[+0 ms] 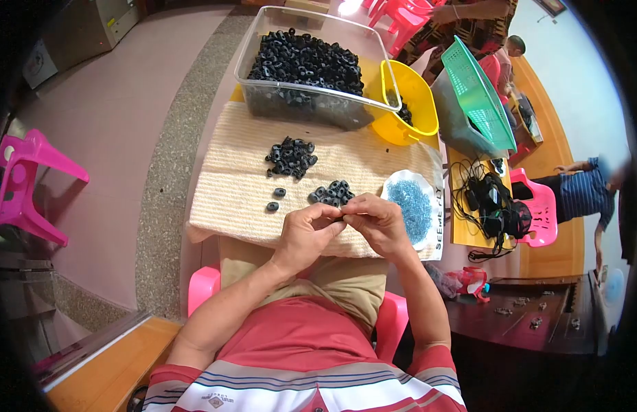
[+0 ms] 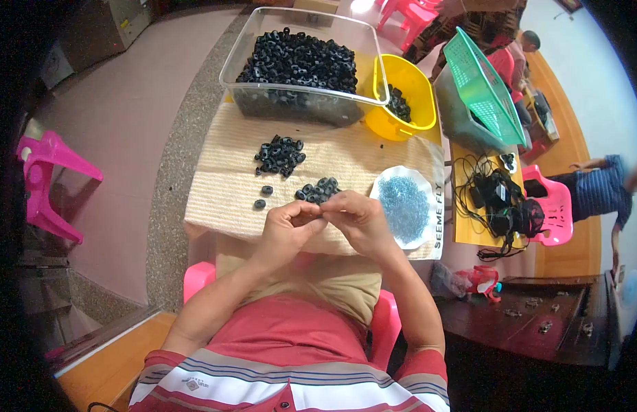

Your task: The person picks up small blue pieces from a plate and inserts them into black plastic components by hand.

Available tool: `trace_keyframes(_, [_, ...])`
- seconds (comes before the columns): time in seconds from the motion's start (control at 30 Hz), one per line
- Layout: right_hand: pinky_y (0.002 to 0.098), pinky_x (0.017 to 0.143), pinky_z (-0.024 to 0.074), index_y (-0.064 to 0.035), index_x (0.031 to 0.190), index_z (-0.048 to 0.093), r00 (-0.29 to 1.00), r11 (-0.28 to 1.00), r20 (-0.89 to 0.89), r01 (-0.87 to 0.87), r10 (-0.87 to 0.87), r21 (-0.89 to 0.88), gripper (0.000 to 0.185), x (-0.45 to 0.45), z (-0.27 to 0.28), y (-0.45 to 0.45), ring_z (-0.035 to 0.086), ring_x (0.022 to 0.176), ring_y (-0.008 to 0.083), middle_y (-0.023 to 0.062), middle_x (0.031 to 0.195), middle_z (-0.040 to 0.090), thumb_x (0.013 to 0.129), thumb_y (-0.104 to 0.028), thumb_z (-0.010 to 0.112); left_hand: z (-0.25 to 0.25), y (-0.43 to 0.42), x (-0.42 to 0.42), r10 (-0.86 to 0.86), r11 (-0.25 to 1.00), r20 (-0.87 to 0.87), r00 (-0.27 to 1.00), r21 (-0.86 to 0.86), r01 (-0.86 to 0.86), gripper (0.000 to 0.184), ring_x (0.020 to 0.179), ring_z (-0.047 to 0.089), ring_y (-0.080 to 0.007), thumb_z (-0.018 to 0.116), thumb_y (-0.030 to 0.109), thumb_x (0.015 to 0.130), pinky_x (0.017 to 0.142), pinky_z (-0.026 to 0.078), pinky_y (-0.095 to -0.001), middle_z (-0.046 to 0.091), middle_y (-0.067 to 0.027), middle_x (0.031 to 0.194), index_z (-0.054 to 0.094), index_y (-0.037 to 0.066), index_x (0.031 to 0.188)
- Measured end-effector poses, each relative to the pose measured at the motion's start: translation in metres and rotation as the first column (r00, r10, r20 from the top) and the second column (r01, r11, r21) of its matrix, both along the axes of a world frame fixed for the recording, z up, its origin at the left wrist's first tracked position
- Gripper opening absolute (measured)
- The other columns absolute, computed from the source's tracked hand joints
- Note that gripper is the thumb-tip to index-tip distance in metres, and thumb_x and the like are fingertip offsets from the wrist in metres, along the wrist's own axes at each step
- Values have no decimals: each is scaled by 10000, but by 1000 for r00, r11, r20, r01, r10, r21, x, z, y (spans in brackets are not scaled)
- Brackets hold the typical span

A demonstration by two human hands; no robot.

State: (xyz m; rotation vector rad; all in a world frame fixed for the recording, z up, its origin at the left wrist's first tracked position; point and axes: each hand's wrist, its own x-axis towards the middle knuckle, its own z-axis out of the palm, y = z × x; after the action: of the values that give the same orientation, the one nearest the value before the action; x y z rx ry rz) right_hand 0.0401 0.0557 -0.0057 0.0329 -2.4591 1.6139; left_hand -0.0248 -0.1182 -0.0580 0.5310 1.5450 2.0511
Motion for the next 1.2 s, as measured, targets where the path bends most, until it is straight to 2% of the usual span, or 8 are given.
trace_keyframes(0.2, [275, 700, 542, -14, 979, 745, 998, 996, -6, 70, -70, -51, 126, 2, -3, -3, 675, 866, 142, 84, 944, 696, 871, 49, 730, -1, 0, -1, -3, 1000, -7, 1000, -16, 3, 198, 881, 688, -74, 755, 46, 899, 777, 562, -249, 760, -51, 973, 724, -5, 1088])
trace_keyframes(0.5, [270, 667, 524, -22, 965, 746, 994, 989, -93, 65, -53, 129, 144, 2, 2, -4, 675, 763, 150, 76, 906, 706, 840, 49, 748, 2, -1, -3, 19, 999, -87, 996, -46, -23, 178, 854, 687, -73, 759, 31, 891, 753, 563, -251, 758, -49, 934, 733, 7, 1065])
trace_keyframes(0.7, [271, 658, 526, -27, 962, 739, 998, 988, -68, 22, -11, 155, 145, 3, 3, -1, 686, 768, 165, 79, 910, 708, 836, 44, 754, 4, -2, -3, 18, 999, -97, 995, -45, -22, 178, 865, 695, -79, 759, 28, 887, 764, 567, -254, 764, -55, 943, 734, 8, 1063])
trace_keyframes(0.8, [284, 664, 535, -32, 958, 740, 999, 993, -17, 37, -36, 109, 148, 5, 3, -1, 699, 777, 182, 84, 909, 712, 830, 40, 760, 7, -3, -3, 5, 997, -106, 994, -82, -13, 171, 872, 699, -81, 756, 26, 888, 770, 569, -256, 767, -60, 946, 736, 7, 1057])
trace_keyframes(0.9, [299, 672, 547, -35, 950, 740, 994, 979, -95, 64, -47, 192, 151, 4, 5, -4, 710, 781, 200, 84, 905, 716, 819, 36, 767, 8, -2, -3, 7, 997, -91, 996, -75, -14, 142, 847, 673, -64, 761, 33, 899, 773, 553, -232, 749, -31, 931, 735, -5, 1034])
trace_keyframes(1.0, [308, 677, 555, -39, 941, 740, 985, 965, -167, 87, -46, 246, 149, 4, -1, -5, 721, 784, 216, 87, 909, 724, 812, 32, 769, 6, -2, -5, 14, 995, -115, 993, -96, -25, 161, 860, 715, -97, 760, 26, 879, 763, 577, -264, 770, -73, 936, 741, 7, 1038])
trace_keyframes(1.2, [311, 679, 556, -38, 923, 739, 989, 962, -143, 65, -27, 265, 132, 2, 7, -8, 729, 794, 226, 94, 922, 735, 812, 28, 766, 4, -3, -6, 25, 995, -144, 989, -97, -39, 175, 858, 720, -100, 754, 5, 864, 769, 582, -263, 771, -77, 925, 743, 9, 1038])
